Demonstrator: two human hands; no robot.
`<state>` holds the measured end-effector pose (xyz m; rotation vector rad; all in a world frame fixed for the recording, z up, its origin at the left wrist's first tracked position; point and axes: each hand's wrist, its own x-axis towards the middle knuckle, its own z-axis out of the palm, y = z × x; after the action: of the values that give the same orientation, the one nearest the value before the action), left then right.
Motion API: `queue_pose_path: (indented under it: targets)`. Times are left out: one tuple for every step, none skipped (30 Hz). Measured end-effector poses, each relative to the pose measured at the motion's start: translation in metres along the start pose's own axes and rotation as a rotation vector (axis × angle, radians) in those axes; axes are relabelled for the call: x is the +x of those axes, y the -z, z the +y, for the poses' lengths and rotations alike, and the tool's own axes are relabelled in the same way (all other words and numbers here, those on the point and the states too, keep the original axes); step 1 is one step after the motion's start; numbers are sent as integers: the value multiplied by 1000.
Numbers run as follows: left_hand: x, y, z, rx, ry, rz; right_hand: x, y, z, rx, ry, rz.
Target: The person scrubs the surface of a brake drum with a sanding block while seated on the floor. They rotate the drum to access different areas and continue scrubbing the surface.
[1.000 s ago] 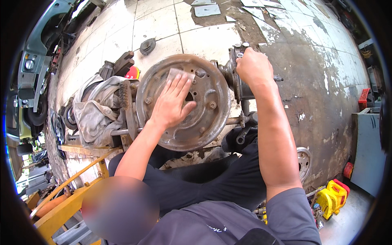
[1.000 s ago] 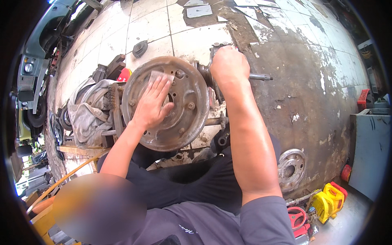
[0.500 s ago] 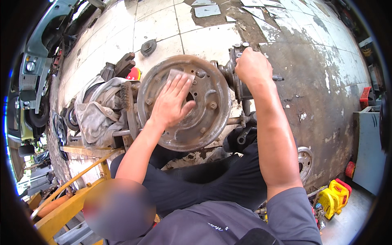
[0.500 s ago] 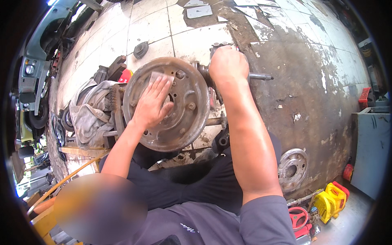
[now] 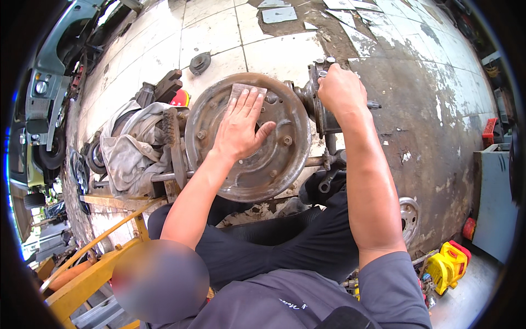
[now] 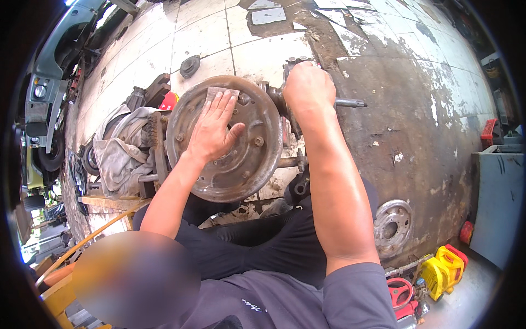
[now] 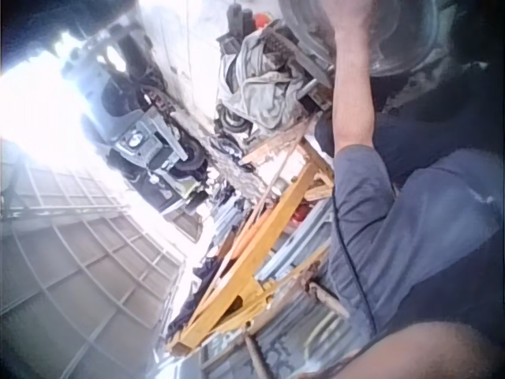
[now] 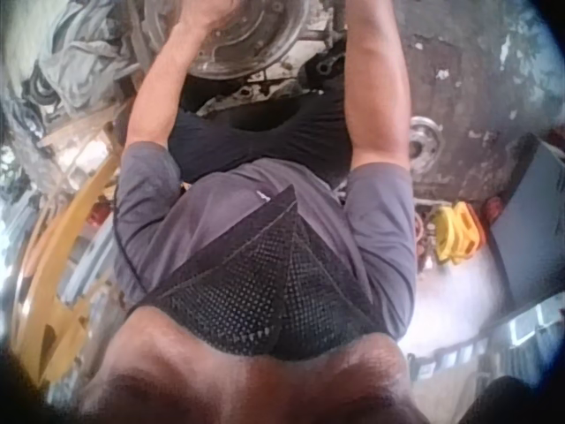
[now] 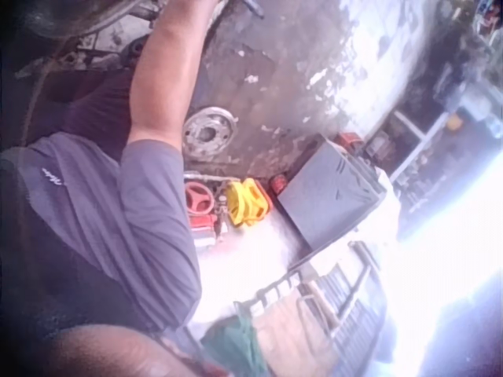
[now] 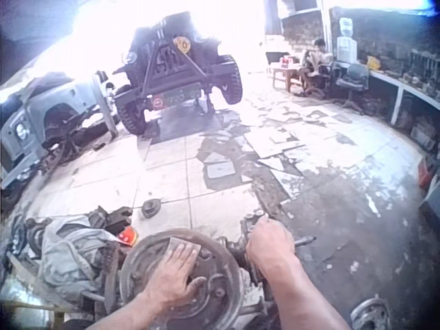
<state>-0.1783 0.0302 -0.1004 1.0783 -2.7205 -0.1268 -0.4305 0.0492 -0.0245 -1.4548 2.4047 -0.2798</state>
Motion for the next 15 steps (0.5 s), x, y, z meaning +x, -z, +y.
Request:
queue_pose_path:
  targets:
    - [-7, 1, 4, -28, -3, -10, 0, 0, 1, 4, 1, 1]
    - [-14, 3, 8, -53, -9, -17, 0, 3, 2, -8, -10, 4]
    - [-21, 5, 10, -73, -9, -27, -1, 4, 0, -16, -15, 2]
    - [-23, 6, 11, -65, -5, -42, -1, 5, -1, -24, -20, 0]
    - [-22, 6, 10, -68, 1, -35, -1, 3, -1, -24, -11, 1]
    - [-15, 7, 8, -72, 7, -29, 0, 2, -1, -25, -2, 2]
    - [-10, 7, 6, -76, 12, -22, 0, 0, -1, -25, 6, 3]
    - [-3, 4, 6, -60, 20, -5, 0, 1, 0, -21, 12, 7]
    - [4, 1, 5, -43, 28, 12, 0, 0, 0, -16, 17, 11]
    - [6, -1, 6, -27, 36, 29, 0, 0, 0, -11, 23, 15]
    - [5, -1, 8, -43, 26, 35, 0, 0, 2, -20, 19, 19]
    - [-1, 1, 11, -59, 16, 41, 1, 0, 3, -29, 15, 24]
    - [-5, 2, 14, -75, 6, 47, 1, 0, 4, -38, 10, 28]
    - [-7, 4, 15, -77, 14, 49, -2, 0, 1, -37, -2, 33]
    - [-8, 5, 17, -80, 22, 51, -2, 2, 0, -39, 7, 28]
